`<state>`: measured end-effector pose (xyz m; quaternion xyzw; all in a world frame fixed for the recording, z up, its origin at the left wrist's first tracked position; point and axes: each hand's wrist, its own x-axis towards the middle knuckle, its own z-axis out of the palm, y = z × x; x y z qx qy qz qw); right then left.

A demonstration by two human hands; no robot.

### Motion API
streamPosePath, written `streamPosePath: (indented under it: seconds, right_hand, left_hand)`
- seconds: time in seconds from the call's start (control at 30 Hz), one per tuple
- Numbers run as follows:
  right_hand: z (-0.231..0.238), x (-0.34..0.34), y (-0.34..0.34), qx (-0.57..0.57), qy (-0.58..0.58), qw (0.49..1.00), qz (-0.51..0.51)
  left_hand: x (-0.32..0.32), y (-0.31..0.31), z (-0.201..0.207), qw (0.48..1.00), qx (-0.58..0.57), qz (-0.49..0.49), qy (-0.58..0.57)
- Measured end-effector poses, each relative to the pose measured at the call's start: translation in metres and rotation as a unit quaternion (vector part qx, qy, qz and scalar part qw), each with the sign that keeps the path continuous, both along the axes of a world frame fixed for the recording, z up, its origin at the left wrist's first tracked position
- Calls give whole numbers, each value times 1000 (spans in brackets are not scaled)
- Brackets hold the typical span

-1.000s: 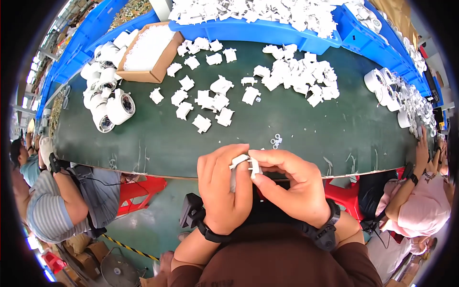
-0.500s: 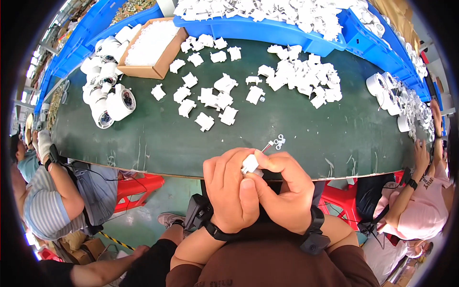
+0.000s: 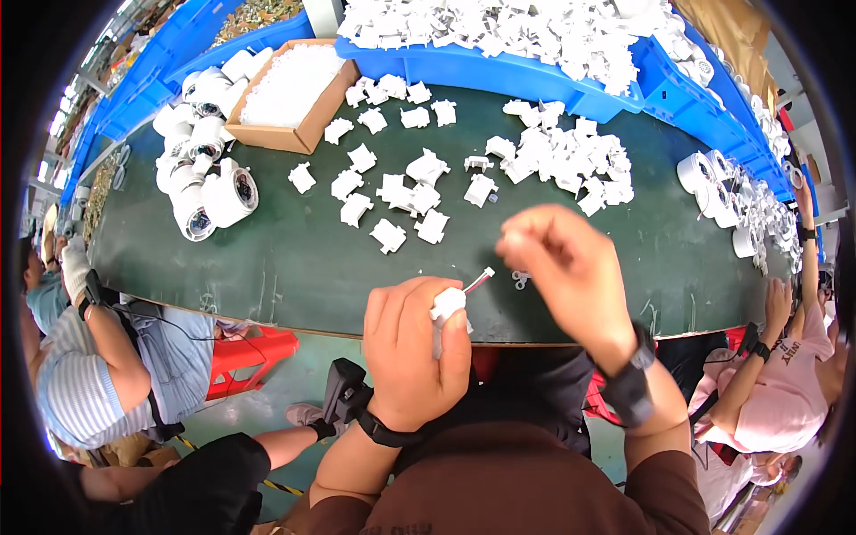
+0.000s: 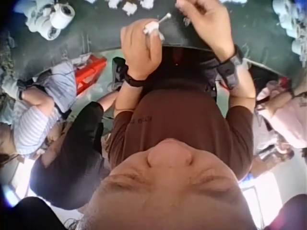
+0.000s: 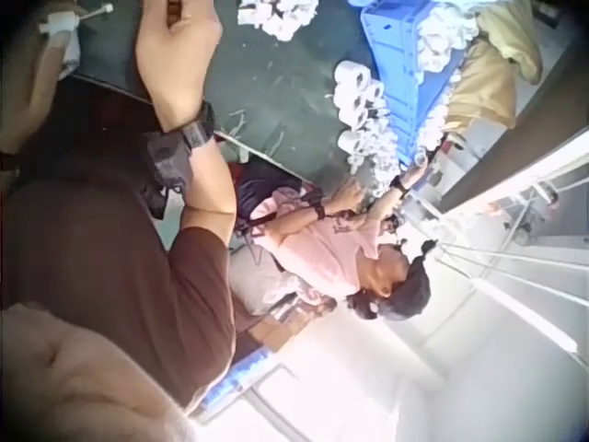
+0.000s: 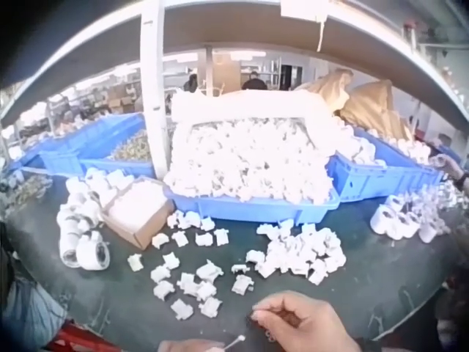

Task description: The person picks up a camera housing and a small white component, fits them together by hand, and places a small plastic ring onto the assembly. After repeating this, they pour out more plastic rings and continue assembling the components.

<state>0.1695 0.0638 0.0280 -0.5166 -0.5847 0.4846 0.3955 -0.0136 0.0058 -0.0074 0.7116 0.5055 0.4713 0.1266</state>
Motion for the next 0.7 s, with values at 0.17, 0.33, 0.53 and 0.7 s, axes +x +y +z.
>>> streamPosePath:
  seconds: [0.17,0.33,0.53,0.7]
  right_hand:
    - [-41,0,51,158,-167,973,-6]
    - [-45,-4,58,250,-289,924,1]
    - [-11,4,29,121,-144,982,21]
    - [8,13,-28,-93,63,991,66]
  left_hand:
    - [0,3,5,998,-26,2,63]
    - [8,5,11,994,-35,1,104]
    - [1,0,7,998,-28,7,58]
    - [-2,1,-3,995,-16,-41,85]
